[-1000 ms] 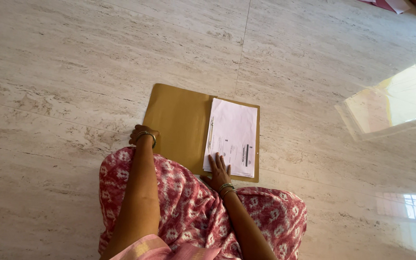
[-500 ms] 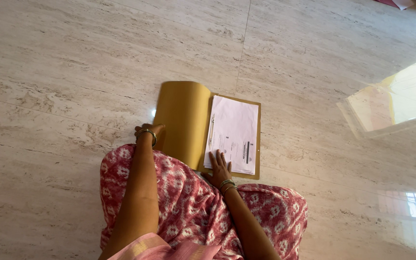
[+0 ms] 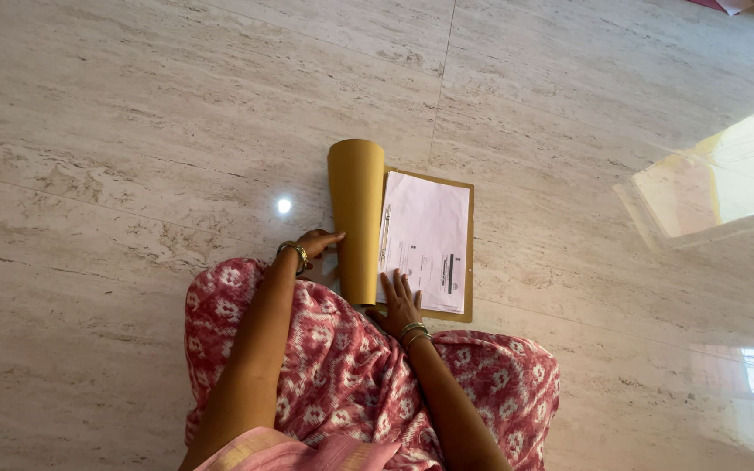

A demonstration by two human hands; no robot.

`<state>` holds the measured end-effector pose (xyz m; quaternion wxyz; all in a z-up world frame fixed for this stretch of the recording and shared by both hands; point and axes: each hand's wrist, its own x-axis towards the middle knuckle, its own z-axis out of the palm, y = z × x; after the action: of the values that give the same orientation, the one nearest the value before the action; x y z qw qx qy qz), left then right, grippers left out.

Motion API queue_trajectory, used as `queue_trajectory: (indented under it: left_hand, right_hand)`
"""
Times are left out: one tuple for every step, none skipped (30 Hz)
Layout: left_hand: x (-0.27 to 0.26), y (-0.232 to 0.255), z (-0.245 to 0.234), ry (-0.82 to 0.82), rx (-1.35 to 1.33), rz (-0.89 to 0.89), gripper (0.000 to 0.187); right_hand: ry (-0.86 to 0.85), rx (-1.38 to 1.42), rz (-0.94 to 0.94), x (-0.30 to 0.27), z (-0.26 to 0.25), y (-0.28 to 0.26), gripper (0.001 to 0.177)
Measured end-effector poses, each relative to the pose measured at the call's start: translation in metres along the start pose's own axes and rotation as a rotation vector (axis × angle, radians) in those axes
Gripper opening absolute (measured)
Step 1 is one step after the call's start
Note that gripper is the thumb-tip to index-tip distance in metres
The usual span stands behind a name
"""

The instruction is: The person sits on the floor and organizes a stack of papers by placing them into a brown file folder. They align the papers, insert them into the folder, and close the folder at the end.

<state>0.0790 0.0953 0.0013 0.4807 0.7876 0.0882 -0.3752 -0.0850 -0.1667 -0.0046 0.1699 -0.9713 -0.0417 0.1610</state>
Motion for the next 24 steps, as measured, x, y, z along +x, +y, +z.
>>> queue_trajectory:
  left_hand:
    - [-0.007,0.004,0.005,-0.009,0.0,-0.018,0.093]
    - [-0.011,0.008,0.009,-0.019,0.0,-0.037,0.094]
    - [-0.013,0.011,0.015,-0.002,-0.013,-0.006,0.093]
    - [-0.013,0.012,0.02,0.015,-0.027,0.024,0.093]
    - [-0.012,0.011,0.023,0.033,-0.04,0.055,0.093]
    - [-0.009,0.008,0.029,0.065,-0.095,0.151,0.094]
    - [-0.004,0.007,0.038,0.096,-0.15,0.248,0.097]
    - [-0.001,0.003,0.044,0.126,-0.205,0.345,0.101]
    - [0.002,-0.002,0.049,0.2,-0.171,0.377,0.1]
    - [0.005,-0.004,0.054,0.275,-0.136,0.409,0.099]
    - [0.006,-0.005,0.06,0.35,-0.102,0.441,0.098]
    - [0.006,-0.005,0.066,0.389,-0.102,0.435,0.097]
    - [0.004,-0.004,0.071,0.428,-0.103,0.43,0.096]
    - [0.0,-0.002,0.076,0.465,-0.103,0.423,0.095]
    - [-0.006,0.001,0.08,0.473,-0.11,0.439,0.092]
    - [-0.013,0.005,0.083,0.481,-0.115,0.455,0.089]
    - [-0.021,0.009,0.085,0.489,-0.121,0.471,0.086]
    - [-0.028,0.014,0.086,0.496,-0.105,0.492,0.084]
    - [-0.036,0.019,0.087,0.503,-0.089,0.513,0.081]
    - [-0.044,0.024,0.089,0.51,-0.072,0.534,0.079]
    - [-0.052,0.028,0.092,0.486,-0.101,0.546,0.077]
    - [-0.06,0.033,0.095,0.463,-0.131,0.559,0.075]
    - [-0.066,0.038,0.099,0.44,-0.16,0.572,0.073]
    - [-0.071,0.042,0.104,0.43,-0.162,0.603,0.073]
  right_hand:
    - [0.007,0.011,0.001,0.0,0.0,0.001,0.105]
    - [0.015,0.023,0.002,-0.001,0.0,0.001,0.106]
    - [0.022,0.034,0.004,-0.001,0.0,0.0,0.108]
    - [0.009,0.031,0.013,0.0,0.0,0.0,0.108]
    - [-0.004,0.027,0.022,0.0,-0.001,0.0,0.108]
    - [-0.018,0.024,0.032,0.001,0.0,0.0,0.109]
    - [-0.035,0.006,0.036,0.001,0.001,0.0,0.107]
    - [-0.053,-0.012,0.039,0.002,0.002,0.001,0.106]
    - [-0.07,-0.03,0.043,0.003,0.004,0.002,0.105]
    - [-0.068,-0.013,0.039,0.004,0.006,0.005,0.102]
    - [-0.065,0.004,0.035,0.004,0.008,0.008,0.1]
    - [-0.062,0.022,0.032,0.003,0.011,0.012,0.097]
    - [-0.019,0.043,-0.013,0.005,0.014,0.017,0.095]
    - [0.023,0.065,-0.057,0.007,0.016,0.021,0.093]
    - [0.065,0.086,-0.102,0.008,0.017,0.027,0.092]
    - [0.025,0.213,0.007,0.008,0.018,0.035,0.089]
    - [-0.019,0.338,0.113,0.006,0.017,0.043,0.089]
    - [-0.067,0.461,0.218,0.005,0.015,0.05,0.093]
    - [0.04,0.495,0.151,0.004,0.01,0.059,0.091]
    - [0.146,0.526,0.081,0.002,0.003,0.07,0.089]
    - [0.25,0.555,0.01,-0.001,-0.005,0.08,0.088]
    - [0.304,0.678,0.037,-0.004,-0.015,0.09,0.077]
    - [0.359,0.801,0.063,-0.008,-0.026,0.099,0.066]
    - [0.416,0.924,0.092,-0.011,-0.034,0.103,0.058]
